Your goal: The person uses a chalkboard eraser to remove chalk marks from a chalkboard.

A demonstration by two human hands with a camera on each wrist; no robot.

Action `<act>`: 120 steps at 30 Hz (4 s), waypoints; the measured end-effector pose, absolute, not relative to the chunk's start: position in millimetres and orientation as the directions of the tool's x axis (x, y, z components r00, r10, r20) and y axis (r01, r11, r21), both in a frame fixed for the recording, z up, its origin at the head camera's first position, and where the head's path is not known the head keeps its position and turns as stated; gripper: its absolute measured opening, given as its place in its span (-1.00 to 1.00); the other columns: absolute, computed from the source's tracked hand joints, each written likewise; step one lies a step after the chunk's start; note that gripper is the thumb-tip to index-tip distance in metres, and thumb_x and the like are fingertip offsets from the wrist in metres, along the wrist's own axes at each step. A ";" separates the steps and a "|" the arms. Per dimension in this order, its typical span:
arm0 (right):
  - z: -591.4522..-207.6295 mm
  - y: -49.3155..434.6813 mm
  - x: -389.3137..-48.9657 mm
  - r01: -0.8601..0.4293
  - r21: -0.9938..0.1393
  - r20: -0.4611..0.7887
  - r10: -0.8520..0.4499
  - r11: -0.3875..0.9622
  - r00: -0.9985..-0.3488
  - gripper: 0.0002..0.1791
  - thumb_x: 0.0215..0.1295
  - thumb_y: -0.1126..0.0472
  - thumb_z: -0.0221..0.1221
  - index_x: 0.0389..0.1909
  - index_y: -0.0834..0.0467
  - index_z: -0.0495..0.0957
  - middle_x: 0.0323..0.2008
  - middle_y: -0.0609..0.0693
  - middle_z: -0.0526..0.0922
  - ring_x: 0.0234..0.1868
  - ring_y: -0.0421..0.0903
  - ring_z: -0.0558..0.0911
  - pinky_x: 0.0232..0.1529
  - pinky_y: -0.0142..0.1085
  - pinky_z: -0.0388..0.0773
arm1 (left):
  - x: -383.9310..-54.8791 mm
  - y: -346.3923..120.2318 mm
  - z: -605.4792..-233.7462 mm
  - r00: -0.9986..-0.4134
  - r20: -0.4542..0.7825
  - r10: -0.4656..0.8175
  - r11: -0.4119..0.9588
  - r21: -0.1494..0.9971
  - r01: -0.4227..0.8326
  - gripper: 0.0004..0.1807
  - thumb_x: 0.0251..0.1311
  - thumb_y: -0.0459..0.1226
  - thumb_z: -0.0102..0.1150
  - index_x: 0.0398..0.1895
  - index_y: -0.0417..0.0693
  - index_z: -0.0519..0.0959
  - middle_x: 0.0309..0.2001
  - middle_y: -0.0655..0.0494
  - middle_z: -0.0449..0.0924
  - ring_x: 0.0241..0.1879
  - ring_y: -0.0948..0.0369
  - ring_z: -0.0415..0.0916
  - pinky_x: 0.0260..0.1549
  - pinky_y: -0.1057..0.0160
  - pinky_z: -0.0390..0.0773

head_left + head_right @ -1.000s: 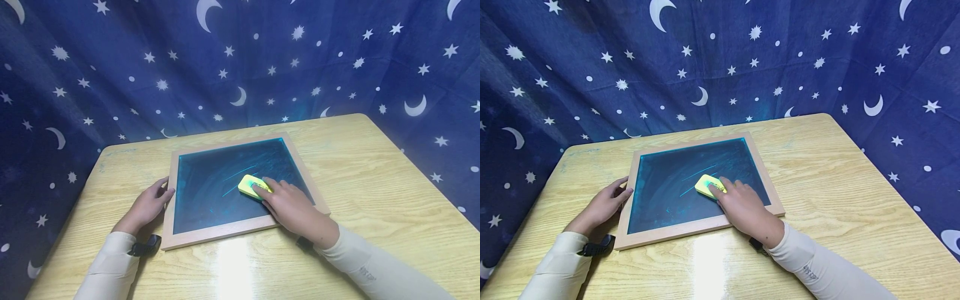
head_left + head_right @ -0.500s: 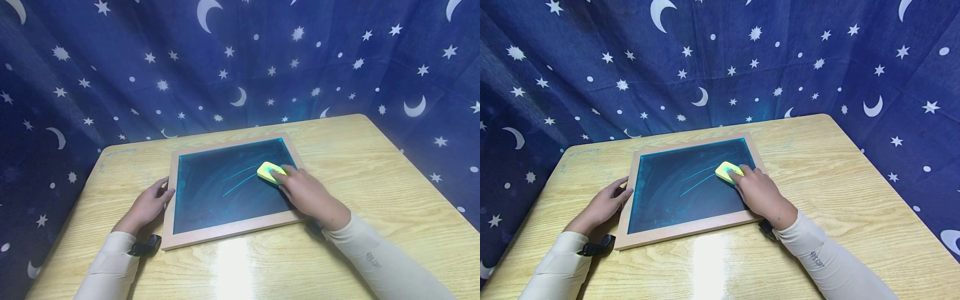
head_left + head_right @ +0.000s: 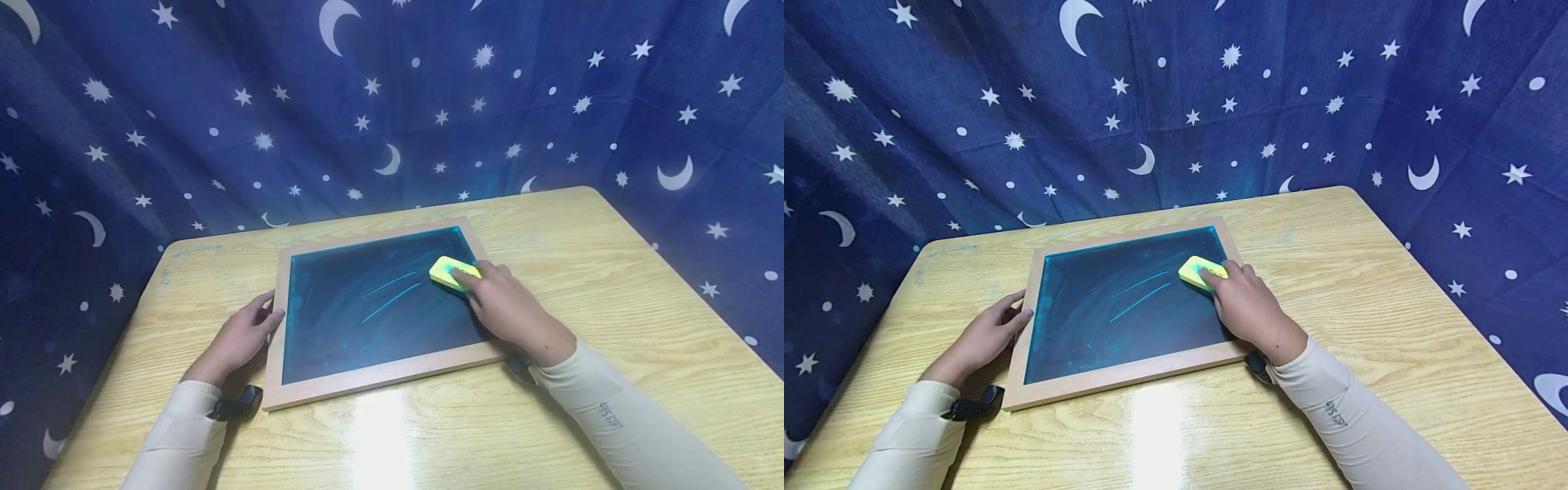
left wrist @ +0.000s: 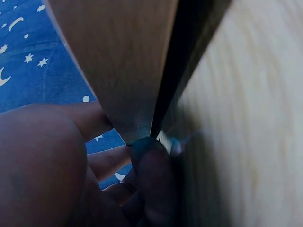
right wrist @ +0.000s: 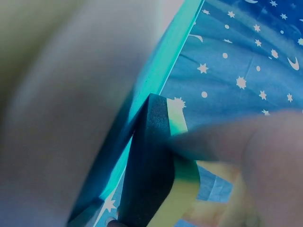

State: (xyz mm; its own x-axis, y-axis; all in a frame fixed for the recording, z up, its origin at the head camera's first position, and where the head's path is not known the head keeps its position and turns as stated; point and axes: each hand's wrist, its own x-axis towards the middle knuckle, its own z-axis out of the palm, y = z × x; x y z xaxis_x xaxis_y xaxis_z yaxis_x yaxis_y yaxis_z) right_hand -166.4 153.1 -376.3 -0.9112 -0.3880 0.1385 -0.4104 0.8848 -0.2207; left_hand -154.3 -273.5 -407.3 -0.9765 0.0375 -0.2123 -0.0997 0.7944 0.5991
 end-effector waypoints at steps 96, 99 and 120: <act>-383.6 135.1 -150.6 -0.464 -0.112 0.147 -0.447 0.879 -0.883 -0.45 0.41 0.32 0.14 0.40 0.04 0.42 0.23 0.34 0.49 0.04 0.28 0.58 0.05 0.11 0.61 | -154.6 -275.8 -409.1 -0.977 -0.210 0.045 0.796 0.598 -0.092 -0.21 0.52 0.17 -0.24 0.59 -0.11 0.02 0.34 -0.40 0.39 0.31 -0.30 0.39 0.26 -0.33 0.36; -382.8 136.9 -151.8 -0.450 -0.102 0.139 -0.435 0.887 -0.889 -0.44 0.40 0.33 0.15 0.40 0.05 0.41 0.22 0.35 0.49 0.06 0.29 0.58 0.05 0.12 0.61 | -154.5 -275.7 -409.1 -0.977 -0.208 0.047 0.794 0.601 -0.090 -0.22 0.52 0.16 -0.24 0.59 -0.11 0.02 0.33 -0.40 0.39 0.30 -0.30 0.40 0.26 -0.33 0.35; -382.5 126.7 -150.9 -0.518 -0.082 0.164 -0.502 0.851 -0.849 -0.47 0.39 0.34 0.12 0.37 0.03 0.44 0.24 0.31 0.50 -0.02 0.25 0.59 0.01 0.07 0.60 | -153.1 -273.7 -407.5 -0.980 -0.194 0.045 0.797 0.598 -0.082 -0.23 0.52 0.15 -0.22 0.58 -0.14 0.04 0.29 -0.39 0.45 0.27 -0.29 0.44 0.25 -0.33 0.36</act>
